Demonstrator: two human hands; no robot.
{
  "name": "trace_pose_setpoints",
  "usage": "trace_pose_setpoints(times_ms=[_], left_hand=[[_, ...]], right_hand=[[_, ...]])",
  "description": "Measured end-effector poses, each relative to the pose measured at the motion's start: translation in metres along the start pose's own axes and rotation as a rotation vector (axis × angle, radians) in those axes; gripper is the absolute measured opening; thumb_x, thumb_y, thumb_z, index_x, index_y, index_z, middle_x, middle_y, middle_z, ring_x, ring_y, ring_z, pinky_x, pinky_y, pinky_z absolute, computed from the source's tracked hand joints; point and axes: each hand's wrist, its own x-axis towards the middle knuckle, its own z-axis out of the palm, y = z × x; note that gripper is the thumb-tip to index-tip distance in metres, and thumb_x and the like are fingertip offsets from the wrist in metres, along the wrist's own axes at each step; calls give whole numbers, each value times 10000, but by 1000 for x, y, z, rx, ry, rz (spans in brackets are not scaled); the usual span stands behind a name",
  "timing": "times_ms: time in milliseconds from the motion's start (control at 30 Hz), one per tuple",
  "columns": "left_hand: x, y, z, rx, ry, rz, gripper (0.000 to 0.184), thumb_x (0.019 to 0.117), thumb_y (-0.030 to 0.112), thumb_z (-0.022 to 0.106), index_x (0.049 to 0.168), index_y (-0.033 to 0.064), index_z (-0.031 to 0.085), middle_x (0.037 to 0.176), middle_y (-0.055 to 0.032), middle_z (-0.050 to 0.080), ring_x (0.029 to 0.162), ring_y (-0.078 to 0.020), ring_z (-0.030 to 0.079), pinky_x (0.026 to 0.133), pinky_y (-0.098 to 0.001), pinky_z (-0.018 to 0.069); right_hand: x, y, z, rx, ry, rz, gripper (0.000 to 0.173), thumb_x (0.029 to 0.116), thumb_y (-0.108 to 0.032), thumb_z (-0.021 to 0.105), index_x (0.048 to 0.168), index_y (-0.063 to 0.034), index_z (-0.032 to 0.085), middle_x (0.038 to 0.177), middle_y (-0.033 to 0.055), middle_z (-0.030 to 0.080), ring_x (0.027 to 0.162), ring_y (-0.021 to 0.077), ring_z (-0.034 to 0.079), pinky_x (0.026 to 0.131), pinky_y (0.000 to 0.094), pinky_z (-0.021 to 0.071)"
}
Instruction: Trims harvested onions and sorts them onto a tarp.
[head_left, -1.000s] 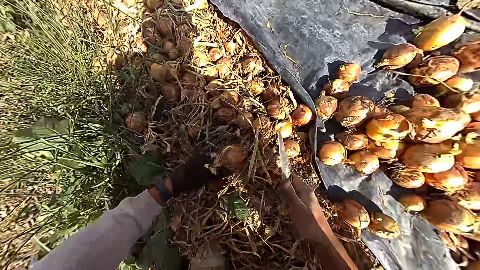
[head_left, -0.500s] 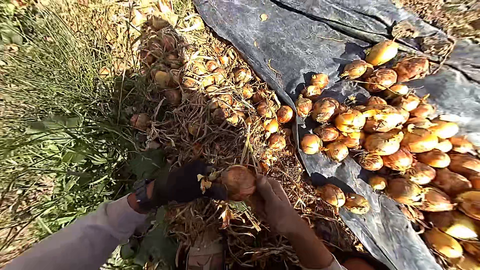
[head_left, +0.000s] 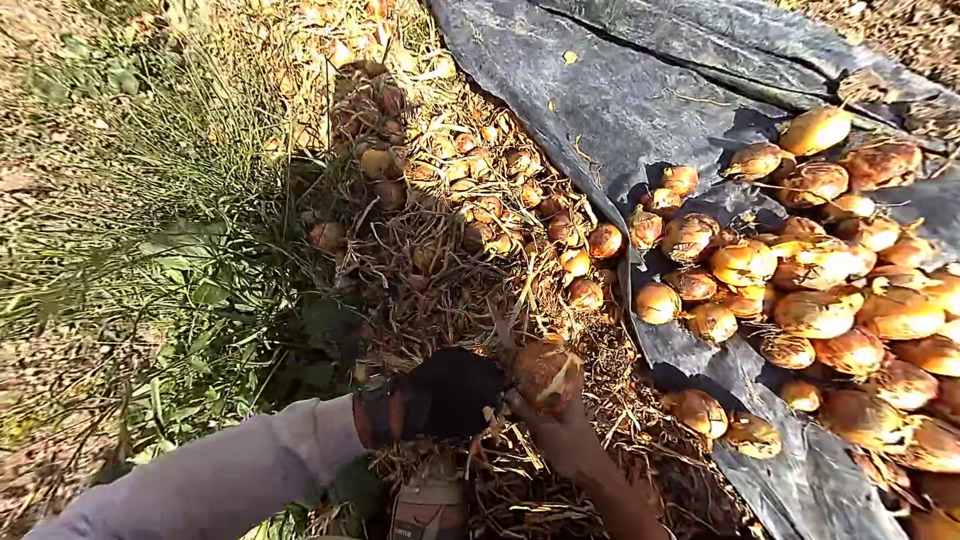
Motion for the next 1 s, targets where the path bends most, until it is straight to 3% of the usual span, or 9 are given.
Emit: trace_pose_setpoints(times_ms=[200,267,333,433,600,700,833,900,1000], left_hand=[[31,-99,-9,53,315,-307,391,883,176,709,1271,223,719,1185,-85,731,1089,-321,690,876,-605,553],[43,-133,-10,84,261,-420,542,871,206,749,1396,279,636,1351,-77,663,1156,-353,661,888,-640,539],[50,-155,-3,71,184,-477,672,859,254,777,1488,306,546,1438,-76,609,1164,-387,648,869,-671,525],[48,-169,5,18,201,-613,545,867,269,792,1376,177,621,1326,-140,647,1145,-400,644,903,-667,513],[45,-192,12,7,124,-805,493,856,487,722,1290,262,660,1044,-148,734,949,-414,699,763,-698,531],[39,-197,-3,-21,17,-770,541,905,583,671,1363,298,639,1104,-132,730,1014,-388,694,809,-677,541],[25,-172,-5,-5,-128,-673,425,906,317,748,1238,66,665,1144,-251,672,1080,-475,641,880,-691,513],[15,-170,8,7,25,-544,318,858,254,798,1097,55,732,1047,-192,711,1018,-415,669,871,-653,515],[-7,-151,6,-205,254,-409,357,897,219,795,1153,-7,691,1137,-198,670,1096,-364,637,963,-571,508]], right_hand=[[22,-3,-63,-231,168,-156,459,938,-459,680,1195,-80,656,983,-20,711,900,45,686,836,306,607],[31,-19,-106,-153,313,-160,510,947,-614,618,1224,-186,625,894,-66,668,736,33,648,665,253,590],[33,-35,-141,22,440,-111,505,994,-701,403,980,-237,602,600,-84,491,426,43,447,379,222,427],[29,-45,-164,216,499,-75,627,1000,-735,173,917,-242,551,526,-91,424,367,55,394,343,231,391],[32,-14,-130,154,327,98,637,956,-786,319,938,-204,576,580,-63,445,407,70,404,360,244,396],[36,-2,-113,116,212,92,567,982,-728,392,960,-197,591,586,-52,464,402,79,422,360,250,419],[35,-3,-98,95,182,139,490,1009,-633,448,964,-167,592,621,-40,481,433,86,447,385,248,435],[33,-4,-89,97,158,169,442,1036,-548,436,972,-142,598,651,-30,508,453,92,471,396,249,450],[31,-11,-72,41,124,227,363,1061,-392,399,1005,-102,611,660,0,523,471,118,484,414,282,453]])
